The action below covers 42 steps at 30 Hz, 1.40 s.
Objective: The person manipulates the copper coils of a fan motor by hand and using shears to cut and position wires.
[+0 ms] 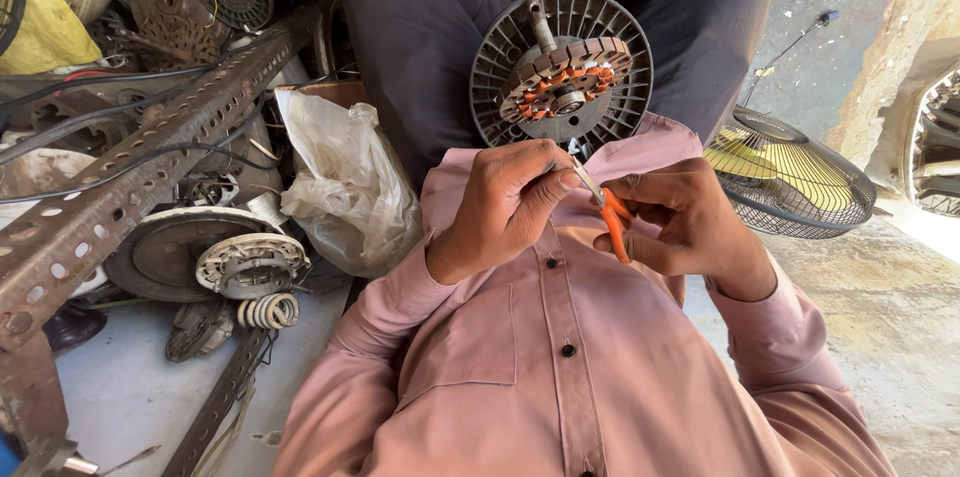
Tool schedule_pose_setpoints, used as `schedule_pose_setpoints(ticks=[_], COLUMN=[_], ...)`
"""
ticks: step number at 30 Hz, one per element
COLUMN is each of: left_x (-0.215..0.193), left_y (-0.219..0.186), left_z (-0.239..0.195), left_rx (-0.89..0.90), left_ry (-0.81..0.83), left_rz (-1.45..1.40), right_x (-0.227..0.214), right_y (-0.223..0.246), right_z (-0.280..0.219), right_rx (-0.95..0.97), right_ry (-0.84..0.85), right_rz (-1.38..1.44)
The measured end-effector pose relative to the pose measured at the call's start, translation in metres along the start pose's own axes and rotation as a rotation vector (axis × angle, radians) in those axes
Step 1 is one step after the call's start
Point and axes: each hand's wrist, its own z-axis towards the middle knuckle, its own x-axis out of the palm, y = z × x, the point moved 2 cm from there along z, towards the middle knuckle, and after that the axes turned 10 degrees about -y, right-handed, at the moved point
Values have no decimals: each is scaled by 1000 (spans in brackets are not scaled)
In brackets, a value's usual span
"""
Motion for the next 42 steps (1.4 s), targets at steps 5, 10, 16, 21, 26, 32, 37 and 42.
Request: schedule_pose_setpoints(ticks=[5,10,16,21,26,32,37,42], left_x=[0,-6,-55,-55,-48,-58,-59,-36], left_y=[12,34,72,95,99,87,72,59], left_z=[-1,-4,-1,-2,-3,0,-3,-10], left_rx=[-76,-216,14,159,212,66,176,348], left_ry=[46,108,-304,-320,-264,-366,-409,-301], left_rz=[-45,-217,422,610,718,528,547,548], right_x=[-7,-19,2,35,40,33,29,14], right_y=[-9,-25,-59,-75,-76,-84,-102,-106], right_z=[-4,-8,-1,7,14,14,6,1], right_rx=[50,7,118,-68,-123,-41,133,167], right_ry=[-1,1,-315,-320,-244,-210,-354,-399], right_rz=[-185,-248,-291,-451,-567,-454,-290,-157])
